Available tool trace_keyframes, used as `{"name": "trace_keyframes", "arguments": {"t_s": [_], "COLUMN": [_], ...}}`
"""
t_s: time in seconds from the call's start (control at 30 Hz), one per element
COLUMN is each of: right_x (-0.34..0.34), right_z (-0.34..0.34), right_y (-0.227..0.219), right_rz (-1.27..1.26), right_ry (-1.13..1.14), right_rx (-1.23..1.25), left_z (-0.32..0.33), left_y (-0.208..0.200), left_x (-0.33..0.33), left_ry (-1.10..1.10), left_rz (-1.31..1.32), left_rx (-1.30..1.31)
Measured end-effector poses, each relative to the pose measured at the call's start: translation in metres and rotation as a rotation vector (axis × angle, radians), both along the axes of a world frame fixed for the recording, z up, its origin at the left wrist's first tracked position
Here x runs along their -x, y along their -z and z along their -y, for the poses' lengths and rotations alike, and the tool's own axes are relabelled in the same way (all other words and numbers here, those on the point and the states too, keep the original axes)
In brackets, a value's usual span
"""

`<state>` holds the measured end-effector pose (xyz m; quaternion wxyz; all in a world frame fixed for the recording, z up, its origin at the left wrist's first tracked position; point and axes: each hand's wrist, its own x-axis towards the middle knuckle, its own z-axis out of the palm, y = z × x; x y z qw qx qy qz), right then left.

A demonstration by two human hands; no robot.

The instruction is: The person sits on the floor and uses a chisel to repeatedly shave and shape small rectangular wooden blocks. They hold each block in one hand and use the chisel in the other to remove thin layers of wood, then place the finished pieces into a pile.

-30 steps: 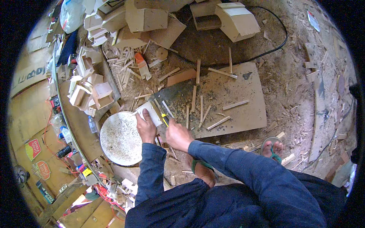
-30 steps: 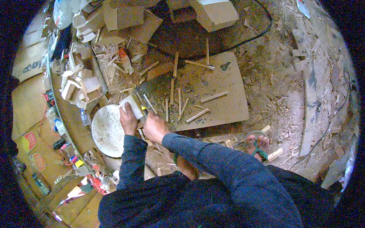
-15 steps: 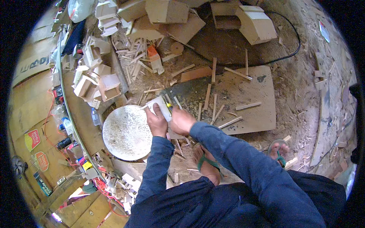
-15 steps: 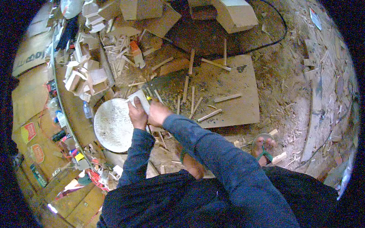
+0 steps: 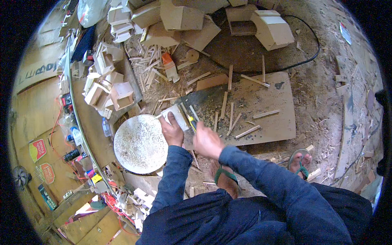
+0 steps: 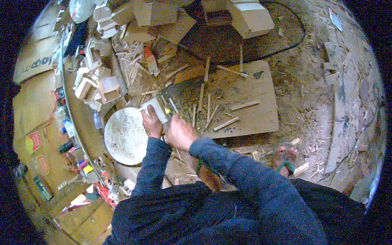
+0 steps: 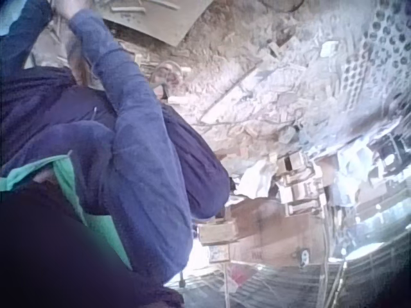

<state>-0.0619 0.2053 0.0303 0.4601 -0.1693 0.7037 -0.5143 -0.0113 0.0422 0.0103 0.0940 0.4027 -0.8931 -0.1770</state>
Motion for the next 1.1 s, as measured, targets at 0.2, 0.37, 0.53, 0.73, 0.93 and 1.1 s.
{"name": "trace_keyframes", "arguments": {"t_s": [0.2, 0.37, 0.53, 0.73, 0.93, 1.1], "right_x": [0.05, -0.012, -0.05, 0.016, 0.046, -0.026], "right_z": [0.043, 0.006, -0.029, 0.01, 0.045, 0.002], "right_y": [0.008, 0.018, 0.022, 0.001, 0.01, 0.02], "right_rz": [0.063, -0.038, 0.123, -0.015, 0.076, -0.099], "right_ry": [-0.302, -0.342, -0.273, -0.018, -0.352, -0.237], "right_rx": [-0.018, -0.092, -0.091, -0.002, -0.042, -0.143], "left_z": [0.001, -0.002, 0.001, 0.006, 0.006, 0.003], "left_y": [0.0, -0.002, 0.001, 0.005, 0.004, 0.001], "left_x": [0.003, 0.003, 0.001, -0.003, 0.0, 0.004], "left_ry": [-0.039, -0.067, -0.071, -0.058, -0.05, -0.043], "left_rz": [0.014, 0.0, 0.035, 0.042, 0.039, -0.055], "left_rx": [-0.014, -0.052, -0.061, -0.037, -0.015, -0.006]}}
